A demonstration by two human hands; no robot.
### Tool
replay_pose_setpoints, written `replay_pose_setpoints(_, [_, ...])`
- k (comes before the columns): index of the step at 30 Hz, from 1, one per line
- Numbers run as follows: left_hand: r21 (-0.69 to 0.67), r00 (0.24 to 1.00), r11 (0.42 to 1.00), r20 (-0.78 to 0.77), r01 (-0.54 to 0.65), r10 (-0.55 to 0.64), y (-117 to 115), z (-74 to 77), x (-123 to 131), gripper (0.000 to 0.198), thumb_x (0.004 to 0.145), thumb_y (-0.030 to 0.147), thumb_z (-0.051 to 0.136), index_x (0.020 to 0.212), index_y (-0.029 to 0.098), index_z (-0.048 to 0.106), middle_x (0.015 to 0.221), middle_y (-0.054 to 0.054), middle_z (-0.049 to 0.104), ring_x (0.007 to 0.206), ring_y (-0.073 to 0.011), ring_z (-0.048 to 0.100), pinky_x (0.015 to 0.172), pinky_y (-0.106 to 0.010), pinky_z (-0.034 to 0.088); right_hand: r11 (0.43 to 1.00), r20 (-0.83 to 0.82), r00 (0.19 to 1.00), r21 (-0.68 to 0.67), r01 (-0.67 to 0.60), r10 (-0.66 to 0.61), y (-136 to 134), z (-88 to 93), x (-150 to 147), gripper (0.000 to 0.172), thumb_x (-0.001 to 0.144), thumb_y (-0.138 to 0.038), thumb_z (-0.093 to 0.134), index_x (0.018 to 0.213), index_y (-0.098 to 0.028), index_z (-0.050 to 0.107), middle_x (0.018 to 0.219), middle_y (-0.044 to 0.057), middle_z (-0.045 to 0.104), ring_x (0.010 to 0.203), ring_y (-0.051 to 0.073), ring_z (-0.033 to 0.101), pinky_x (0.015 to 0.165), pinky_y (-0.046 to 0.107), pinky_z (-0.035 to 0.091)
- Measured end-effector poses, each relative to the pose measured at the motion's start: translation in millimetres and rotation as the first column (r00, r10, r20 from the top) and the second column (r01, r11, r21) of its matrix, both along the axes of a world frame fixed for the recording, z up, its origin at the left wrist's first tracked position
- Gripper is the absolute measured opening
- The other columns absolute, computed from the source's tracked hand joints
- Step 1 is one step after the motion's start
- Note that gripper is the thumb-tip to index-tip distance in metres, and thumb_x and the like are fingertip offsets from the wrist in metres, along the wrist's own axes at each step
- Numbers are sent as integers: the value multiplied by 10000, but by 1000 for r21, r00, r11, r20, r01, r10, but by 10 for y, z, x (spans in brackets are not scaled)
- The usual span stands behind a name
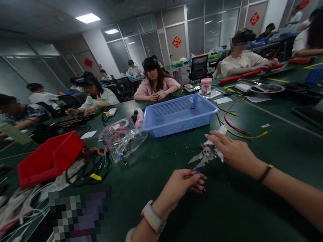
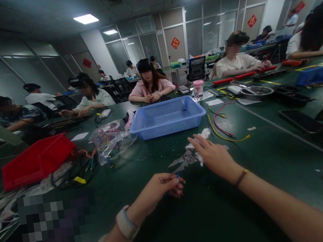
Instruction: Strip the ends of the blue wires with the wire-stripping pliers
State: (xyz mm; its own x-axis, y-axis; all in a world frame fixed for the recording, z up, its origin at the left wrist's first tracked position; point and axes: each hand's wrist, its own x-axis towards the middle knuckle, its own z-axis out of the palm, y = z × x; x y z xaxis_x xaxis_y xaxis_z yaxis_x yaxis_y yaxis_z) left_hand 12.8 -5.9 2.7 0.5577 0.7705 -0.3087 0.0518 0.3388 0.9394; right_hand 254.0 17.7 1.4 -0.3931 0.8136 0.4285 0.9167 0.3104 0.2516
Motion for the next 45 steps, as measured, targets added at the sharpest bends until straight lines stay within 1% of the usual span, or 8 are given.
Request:
replay_pose_setpoints(7, [-146,989,984,95,-98,113,-43,51,21,242,738,259,761,897,79,728,829,-74,687,741,-136,639,741,-270,492,995,-163,987,-93,-28,13,-12,-84,-101,760,717,-10,427,1441,-175,264,1463,128,388,1153,262,563,748,336,586])
replay_pose_setpoints(14, [-273,951,951,227,-146,212,-93,-1,103,234,731,221,780,908,75,734,827,-85,700,746,-123,644,778,-250,506,1000,-212,977,-7,-5,3,-65,-124,-221,764,709,19,399,1443,-115,235,1480,189,337,1259,294,470,914,385,526])
replay_pose_setpoints(20, [-213,942,958,235,-191,240,-142,-76,168,341,629,275,849,878,70,740,795,-82,697,722,-129,636,757,-253,511,999,-204,978,-23,-38,33,-50,-223,-282,768,704,10,415,1441,-102,232,1451,202,371,1276,299,448,964,406,489])
replay_pose_setpoints(27, [-148,960,969,171,-200,224,-126,-78,156,384,607,318,853,890,80,748,769,-80,707,686,-119,632,724,-237,502,994,-238,968,-55,-96,80,-68,-208,-288,794,664,15,429,1429,-94,246,1450,185,373,1248,265,476,989,363,463])
replay_pose_setpoints(33, [-111,971,979,152,-168,184,-127,-69,145,358,627,291,841,908,87,751,793,-80,709,698,-128,643,725,-245,508,997,-178,982,-16,-73,69,-37,-241,-277,583,720,17,413,1290,-104,436,1291,152,533,1101,221,555,875,322,479])
replay_pose_setpoints(39, [-96,971,981,159,-166,180,-122,-57,145,348,620,293,842,885,87,752,784,-75,705,682,-128,637,716,-245,506,997,-25,997,26,-66,67,-62,-127,-257,320,794,-110,506,1102,-131,589,980,96,654,832,224,533,737,348,385])
replay_pose_setpoints(41, [-67,973,984,150,-167,175,-119,-32,136,335,620,296,840,866,86,751,781,-74,704,678,-129,633,721,-250,503,996,-9,997,43,-73,73,-76,-71,-235,269,791,-133,523,1043,-144,614,895,78,654,812,228,504,752,359,351])
replay_pose_setpoints(45, [-26,985,993,126,-118,120,-107,15,100,302,648,304,821,856,95,751,754,-62,697,680,-131,626,737,-258,492,991,-11,997,113,-74,76,-80,-2,-172,249,763,-86,501,965,-158,627,875,81,644,884,247,473,882,395,287])
